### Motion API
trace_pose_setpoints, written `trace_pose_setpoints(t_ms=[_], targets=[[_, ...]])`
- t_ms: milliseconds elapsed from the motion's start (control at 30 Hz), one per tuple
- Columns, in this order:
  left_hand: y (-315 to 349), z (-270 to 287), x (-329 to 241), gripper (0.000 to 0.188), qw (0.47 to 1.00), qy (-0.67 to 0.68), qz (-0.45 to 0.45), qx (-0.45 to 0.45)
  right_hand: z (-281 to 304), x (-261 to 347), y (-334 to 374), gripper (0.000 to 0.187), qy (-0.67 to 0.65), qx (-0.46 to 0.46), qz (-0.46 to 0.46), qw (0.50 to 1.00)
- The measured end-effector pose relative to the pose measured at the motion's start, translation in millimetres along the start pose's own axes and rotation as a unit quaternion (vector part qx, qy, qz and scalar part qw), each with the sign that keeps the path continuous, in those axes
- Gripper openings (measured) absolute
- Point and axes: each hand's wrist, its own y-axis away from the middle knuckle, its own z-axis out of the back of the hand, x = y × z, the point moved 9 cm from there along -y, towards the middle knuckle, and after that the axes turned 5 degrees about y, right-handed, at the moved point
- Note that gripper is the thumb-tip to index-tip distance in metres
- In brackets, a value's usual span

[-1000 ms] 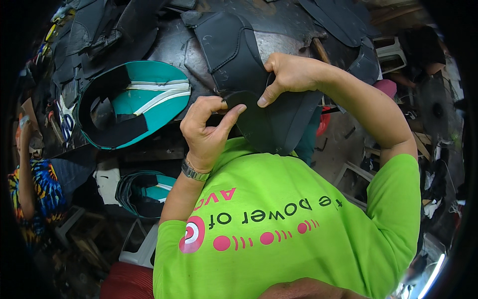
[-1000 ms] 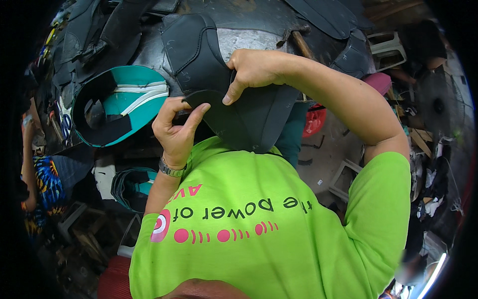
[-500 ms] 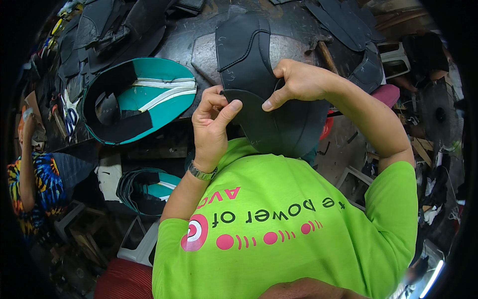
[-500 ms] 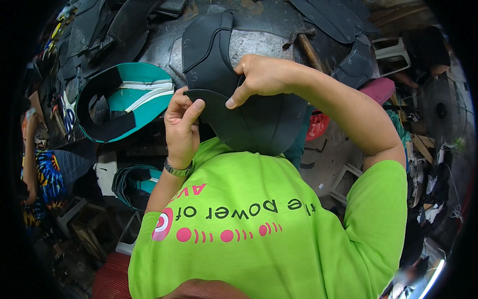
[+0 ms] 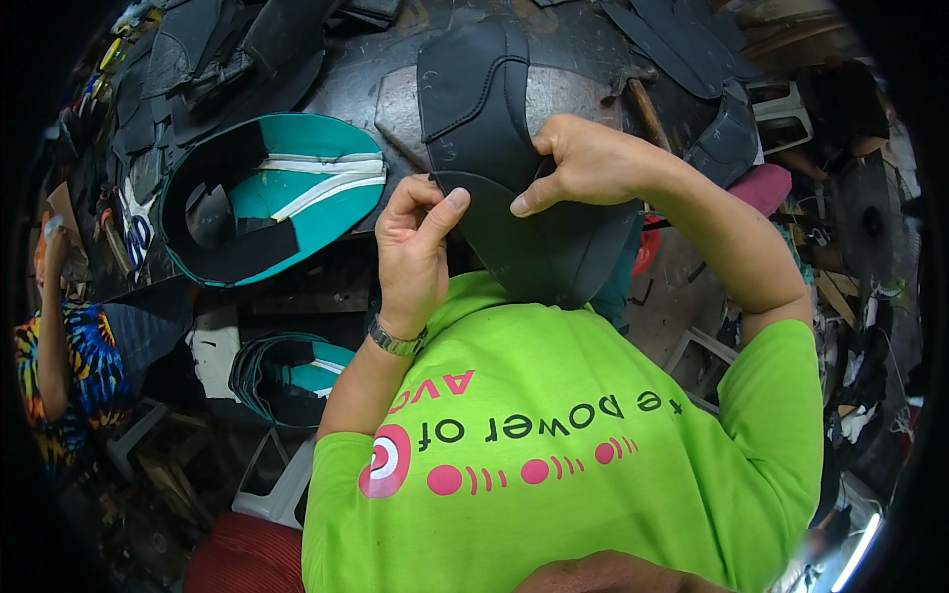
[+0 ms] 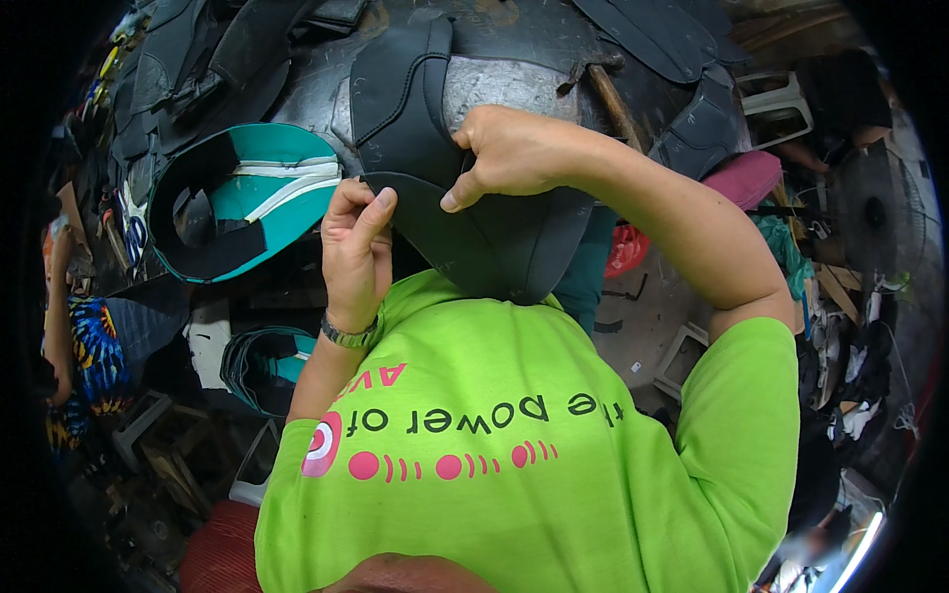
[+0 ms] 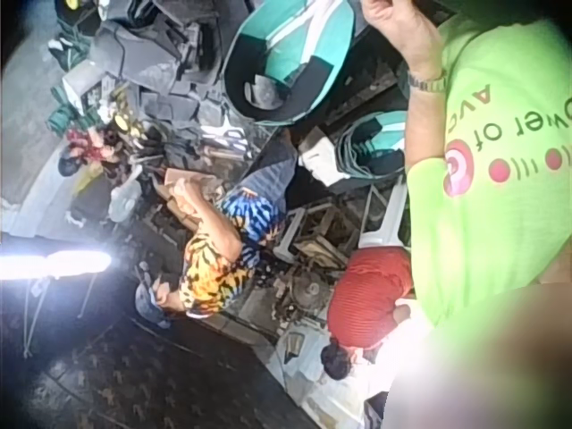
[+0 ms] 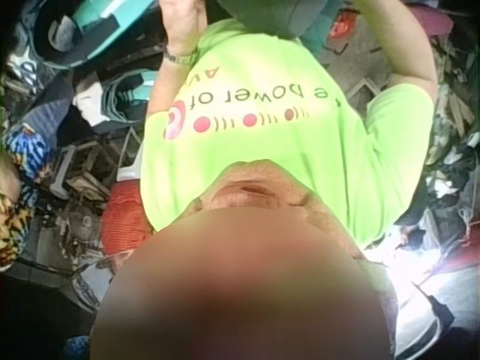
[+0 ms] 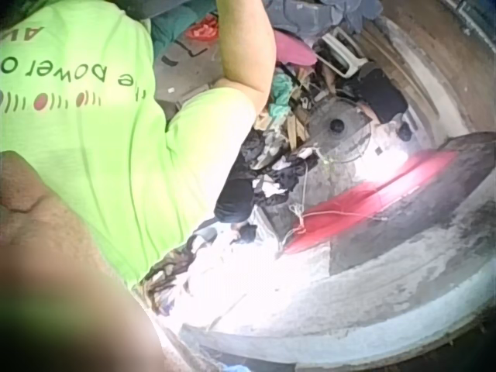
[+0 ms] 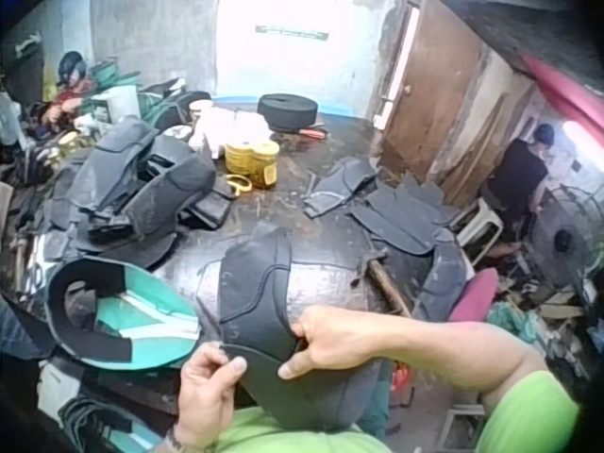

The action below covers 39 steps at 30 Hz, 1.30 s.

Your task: The person assembles a pair of black slipper uppers by hand, aligning and pressing the side panels together, then using a hammer to tap the seams and edges into shape. The person repeats this process for a second slipper, handling multiple black rubber pieces and occasionally setting them aside on the workbench.

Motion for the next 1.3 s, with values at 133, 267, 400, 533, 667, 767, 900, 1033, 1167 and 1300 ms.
trace_pose_setpoints(t_ms=[133,267,400,533,667,767,900,1033,1167,1300], targets=[[-2,6,9,0.018,0.998,0.017,0.057,-0.012,-3,2,0,0.049,0.022,-0.001,0.008,1.0],[-4,11,28,0.013,0.98,0.11,0.164,-0.008,-10,4,-1,0.048,0.03,0.0,0.026,0.999],[-2,24,47,0.002,0.96,0.14,0.236,-0.049,-13,5,-1,0.046,-0.001,-0.003,0.035,0.999],[2,20,51,0.008,0.944,0.169,0.282,-0.038,-7,6,3,0.05,-0.017,-0.012,0.03,0.999],[0,9,38,0.007,0.955,0.131,0.266,-0.028,-3,7,7,0.056,0.026,0.0,0.02,0.999],[-9,-1,12,0.007,0.981,0.066,0.182,0.005,-4,6,7,0.048,0.059,0.027,0.008,0.998],[-28,-8,-31,0.025,0.966,-0.252,-0.021,0.056,11,6,-5,0.051,0.029,-0.014,0.014,0.999],[-46,-21,-24,0.04,0.954,-0.273,-0.097,0.081,22,8,-29,0.052,0.127,-0.04,0.044,0.99],[-70,-23,-19,0.053,0.906,-0.383,-0.145,0.107,31,-12,-37,0.055,0.154,-0.097,0.039,0.983],[-78,-16,-12,0.056,0.889,-0.427,-0.124,0.107,38,-42,-19,0.046,0.088,-0.208,0.056,0.973]])
